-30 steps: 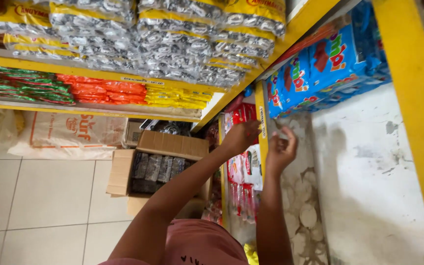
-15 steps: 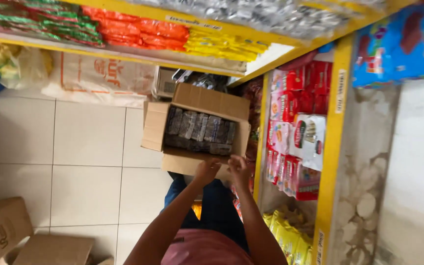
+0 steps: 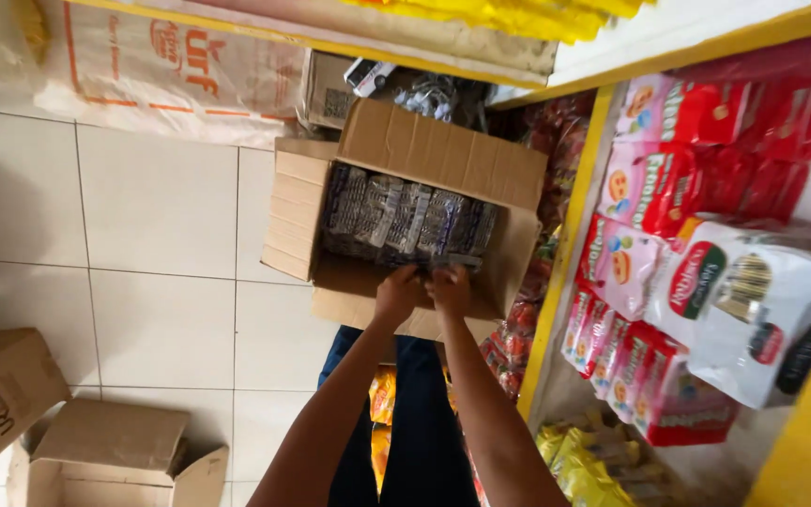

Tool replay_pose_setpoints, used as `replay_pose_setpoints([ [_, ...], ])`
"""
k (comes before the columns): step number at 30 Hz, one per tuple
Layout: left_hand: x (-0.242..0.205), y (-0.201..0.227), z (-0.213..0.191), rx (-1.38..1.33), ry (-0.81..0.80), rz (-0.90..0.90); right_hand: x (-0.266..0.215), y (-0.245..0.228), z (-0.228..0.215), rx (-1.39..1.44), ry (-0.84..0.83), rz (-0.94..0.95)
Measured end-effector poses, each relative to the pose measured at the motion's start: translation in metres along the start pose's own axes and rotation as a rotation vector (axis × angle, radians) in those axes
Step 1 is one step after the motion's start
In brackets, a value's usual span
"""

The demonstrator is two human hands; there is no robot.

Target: The person repeatedly takes blue snack packages and small boxes of crackers from a cardboard box on the floor and places them onto a yellow store shelf. They arrange the items in rows, filling gaps in the display.

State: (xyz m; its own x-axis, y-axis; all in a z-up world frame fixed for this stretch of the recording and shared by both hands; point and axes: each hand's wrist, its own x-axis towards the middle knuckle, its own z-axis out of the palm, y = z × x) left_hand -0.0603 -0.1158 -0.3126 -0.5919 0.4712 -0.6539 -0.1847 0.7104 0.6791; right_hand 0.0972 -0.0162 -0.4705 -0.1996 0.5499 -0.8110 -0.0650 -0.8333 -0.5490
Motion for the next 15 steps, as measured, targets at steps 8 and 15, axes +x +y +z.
replay_pose_setpoints([
  [8, 0.045, -0.018, 0.05, 0.06, 0.016, 0.077, 0.006, -0.025, 0.058, -0.958, 0.112, -0.542],
  [15, 0.029, -0.02, 0.09, 0.016, -0.01, 0.165, 0.023, -0.04, 0.003, -0.449, 0.038, -0.117],
])
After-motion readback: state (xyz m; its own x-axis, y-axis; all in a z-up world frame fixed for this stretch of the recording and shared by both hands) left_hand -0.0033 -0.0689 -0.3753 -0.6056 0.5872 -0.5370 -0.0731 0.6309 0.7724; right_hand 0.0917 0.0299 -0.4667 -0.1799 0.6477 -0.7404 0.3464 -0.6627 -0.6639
